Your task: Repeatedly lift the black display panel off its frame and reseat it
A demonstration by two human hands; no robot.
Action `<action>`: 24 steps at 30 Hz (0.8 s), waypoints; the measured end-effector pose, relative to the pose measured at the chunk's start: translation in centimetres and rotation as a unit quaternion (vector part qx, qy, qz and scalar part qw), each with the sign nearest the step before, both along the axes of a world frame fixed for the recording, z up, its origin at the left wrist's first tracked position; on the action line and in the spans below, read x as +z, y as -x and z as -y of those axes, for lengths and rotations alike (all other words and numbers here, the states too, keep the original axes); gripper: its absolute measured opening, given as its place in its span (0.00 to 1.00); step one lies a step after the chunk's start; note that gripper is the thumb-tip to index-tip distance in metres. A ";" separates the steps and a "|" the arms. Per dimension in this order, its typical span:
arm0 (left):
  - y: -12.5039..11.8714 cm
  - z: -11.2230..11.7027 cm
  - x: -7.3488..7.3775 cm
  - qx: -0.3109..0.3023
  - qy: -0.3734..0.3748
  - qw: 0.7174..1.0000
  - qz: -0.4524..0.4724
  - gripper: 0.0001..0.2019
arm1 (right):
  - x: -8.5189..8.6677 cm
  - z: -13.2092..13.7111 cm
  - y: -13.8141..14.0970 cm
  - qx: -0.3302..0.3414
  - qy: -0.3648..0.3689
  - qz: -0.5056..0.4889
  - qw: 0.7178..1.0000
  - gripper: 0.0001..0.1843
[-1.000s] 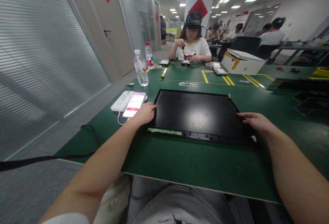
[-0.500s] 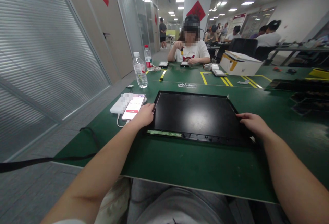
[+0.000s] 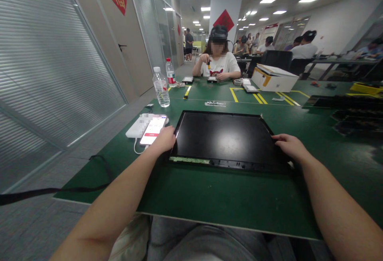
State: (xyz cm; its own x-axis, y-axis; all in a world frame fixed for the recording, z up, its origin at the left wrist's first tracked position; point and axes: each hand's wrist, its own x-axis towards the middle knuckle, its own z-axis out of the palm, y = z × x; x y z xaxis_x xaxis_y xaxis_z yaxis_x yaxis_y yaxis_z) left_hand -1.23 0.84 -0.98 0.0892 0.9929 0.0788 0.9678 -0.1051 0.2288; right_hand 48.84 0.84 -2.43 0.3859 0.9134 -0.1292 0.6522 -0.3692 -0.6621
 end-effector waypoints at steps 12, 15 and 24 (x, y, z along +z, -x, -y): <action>-0.5 0.8 1.7 0.100 -0.011 0.941 0.323 0.16 | -0.3 -0.4 -0.4 0.007 -0.032 0.039 0.999 0.17; -1.1 1.0 1.6 0.153 0.013 0.894 0.420 0.15 | -0.4 -0.5 -0.6 0.007 -0.035 0.046 0.998 0.16; -1.6 1.1 1.6 0.203 0.075 0.801 0.558 0.21 | -0.8 -0.7 -0.8 0.005 -0.042 0.042 0.998 0.17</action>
State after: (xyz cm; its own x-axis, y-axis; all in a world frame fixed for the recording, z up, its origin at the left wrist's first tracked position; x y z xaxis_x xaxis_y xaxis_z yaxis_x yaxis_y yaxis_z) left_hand 0.39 -0.29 0.58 -0.2862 0.9278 -0.2393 0.0995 0.2772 0.9556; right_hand 49.65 1.49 -3.22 0.3824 0.9238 -0.0188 0.7105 -0.3071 -0.6331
